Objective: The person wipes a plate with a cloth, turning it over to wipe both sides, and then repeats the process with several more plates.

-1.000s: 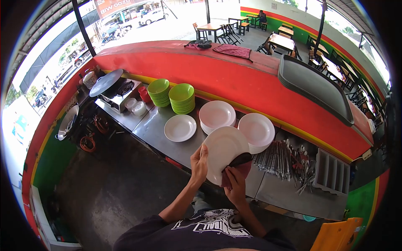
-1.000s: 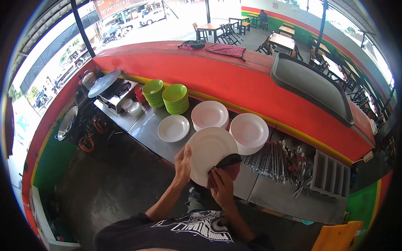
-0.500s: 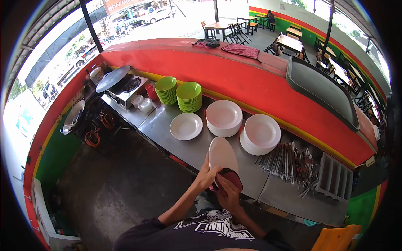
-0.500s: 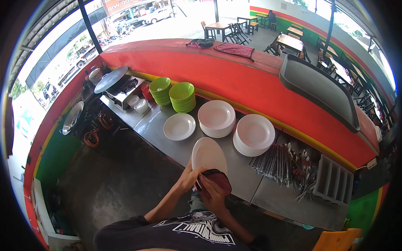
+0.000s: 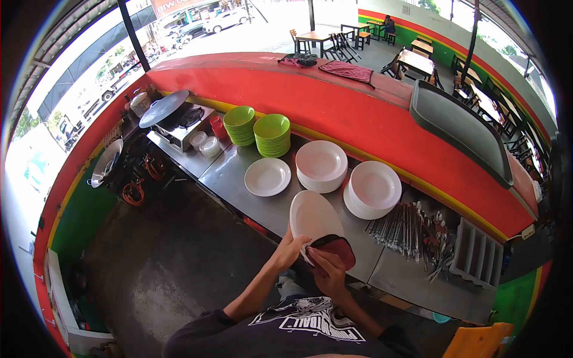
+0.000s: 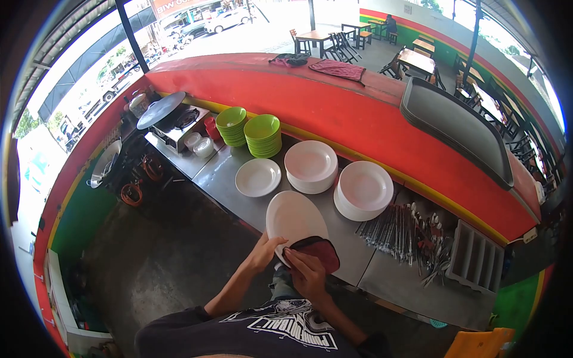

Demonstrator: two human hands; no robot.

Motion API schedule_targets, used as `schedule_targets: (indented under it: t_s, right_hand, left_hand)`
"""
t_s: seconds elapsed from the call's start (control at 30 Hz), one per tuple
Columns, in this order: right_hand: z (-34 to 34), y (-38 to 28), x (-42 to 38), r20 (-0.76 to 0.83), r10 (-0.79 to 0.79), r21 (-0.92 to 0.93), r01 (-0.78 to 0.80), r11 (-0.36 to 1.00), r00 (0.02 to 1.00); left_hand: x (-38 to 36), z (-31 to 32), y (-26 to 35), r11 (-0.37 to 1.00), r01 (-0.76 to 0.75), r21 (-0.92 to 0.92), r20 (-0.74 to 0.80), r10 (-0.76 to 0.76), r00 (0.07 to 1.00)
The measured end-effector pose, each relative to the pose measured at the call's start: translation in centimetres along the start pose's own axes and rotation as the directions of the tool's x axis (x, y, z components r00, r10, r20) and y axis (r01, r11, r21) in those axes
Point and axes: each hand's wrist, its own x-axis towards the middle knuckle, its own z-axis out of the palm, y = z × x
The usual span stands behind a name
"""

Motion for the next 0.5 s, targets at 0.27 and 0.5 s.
schedule_targets:
  t_s: [0.27,0.5]
  right_hand:
    - [0.0,0.2,-0.8,-0.002,-0.090,-0.051,0.090,0.995,0.996]
    - [-0.8,0.2,-0.5,-0.056,-0.057,-0.103,0.051,0.993,0.997]
  left_hand:
    - [0.5,-0.8,1.1,0.997,-0.069,-0.029,0.035,0.070,0.997]
    - [-0.1,0.8,0.2,0.954,-0.198,0.226,0.033,0.196,0.980]
